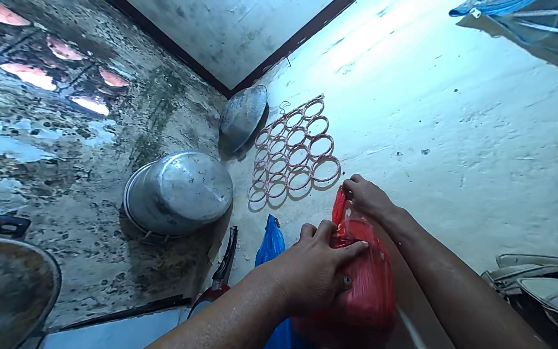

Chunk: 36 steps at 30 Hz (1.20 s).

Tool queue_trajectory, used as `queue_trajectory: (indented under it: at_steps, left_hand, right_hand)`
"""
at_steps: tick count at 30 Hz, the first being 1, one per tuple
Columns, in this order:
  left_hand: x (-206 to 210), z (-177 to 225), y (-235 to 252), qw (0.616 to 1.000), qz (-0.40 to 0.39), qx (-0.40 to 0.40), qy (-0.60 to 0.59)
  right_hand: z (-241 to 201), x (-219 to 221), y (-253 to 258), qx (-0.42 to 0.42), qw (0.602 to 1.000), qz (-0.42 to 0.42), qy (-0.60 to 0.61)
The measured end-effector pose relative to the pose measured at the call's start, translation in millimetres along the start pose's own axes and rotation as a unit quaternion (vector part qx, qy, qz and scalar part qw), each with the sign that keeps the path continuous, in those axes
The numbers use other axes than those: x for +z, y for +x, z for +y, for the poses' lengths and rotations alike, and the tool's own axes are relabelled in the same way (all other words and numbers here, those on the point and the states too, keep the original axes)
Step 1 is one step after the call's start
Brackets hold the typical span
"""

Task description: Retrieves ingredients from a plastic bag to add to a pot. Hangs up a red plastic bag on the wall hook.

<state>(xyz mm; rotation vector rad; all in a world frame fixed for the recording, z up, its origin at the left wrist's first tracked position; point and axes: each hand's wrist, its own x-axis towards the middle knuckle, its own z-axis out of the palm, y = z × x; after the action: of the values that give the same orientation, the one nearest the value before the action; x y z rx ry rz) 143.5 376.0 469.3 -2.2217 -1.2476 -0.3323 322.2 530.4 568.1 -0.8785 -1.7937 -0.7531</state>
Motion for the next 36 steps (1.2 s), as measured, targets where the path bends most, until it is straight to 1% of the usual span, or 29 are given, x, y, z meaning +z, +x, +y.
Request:
queue_trajectory:
  at_steps: [4, 6, 9, 12, 17, 19, 23, 25, 28, 30, 32, 33, 34, 36]
  left_hand:
    - [-12.2, 7.5, 6.2, 0.999, -0.007, 0.012, 0.036]
    - [-20.7, 12.2, 8.8, 0.998, 0.002, 0.004, 0.057]
    - [-23.8, 11.3, 10.8, 0.998, 0.026, 0.003, 0.062]
    - [-22.6, 10.7, 8.9, 0.998, 0.025, -0.004, 0.061]
    - [-13.1, 6.7, 4.7, 0.998, 0.025, 0.006, 0.055]
    - [-8.3, 12.9, 4.7, 0.999, 0.023, 0.002, 0.047]
    - [-0.2, 22.0, 2.6, 0.999, 0.034, -0.021, 0.034]
    - [3.0, 19.6, 0.4, 0.999, 0.039, -0.023, 0.023]
    - [10.3, 18.3, -6.0, 0.999, 0.045, -0.018, 0.016]
    - [18.1, 19.9, -10.6, 0.998, 0.053, -0.015, 0.018]
    - [25.2, 21.8, -13.8, 0.998, 0.066, -0.016, 0.011]
    - [27.4, 23.4, -14.8, 0.997, 0.071, -0.017, 0.008]
    - [29.8, 25.8, -15.0, 0.997, 0.075, -0.016, 0.009]
    - [33.3, 31.2, -15.0, 0.996, 0.081, -0.006, 0.019]
  right_hand:
    - [6.9, 3.5, -5.5, 0.046, 0.996, 0.067, 0.018]
    - [9.2, 3.2, 0.3, 0.055, 0.994, 0.084, 0.041]
    - [4.2, -2.7, 10.9, 0.076, 0.995, 0.063, 0.032]
    - [-2.6, -4.6, 17.4, 0.087, 0.996, 0.033, 0.001]
    - [-11.8, -15.8, 26.5, 0.123, 0.992, -0.015, 0.011]
    - [-10.5, -19.1, 36.0, 0.120, 0.992, -0.043, 0.004]
    - [-25.3, -21.3, 48.6, 0.092, 0.989, -0.088, -0.079]
    - [-27.1, -17.8, 52.1, 0.091, 0.986, -0.110, -0.080]
    - [-19.1, -10.3, 58.2, 0.113, 0.982, -0.150, -0.036]
    - [-12.4, -8.6, 51.7, 0.111, 0.984, -0.137, 0.027]
    - [-7.2, -7.4, 39.4, 0.111, 0.981, -0.109, 0.116]
    - [-7.2, -7.3, 32.1, 0.127, 0.972, -0.093, 0.177]
    - [-6.0, -4.2, 23.7, 0.149, 0.954, -0.072, 0.249]
    - [-6.5, -3.6, 7.1, 0.198, 0.900, -0.047, 0.386]
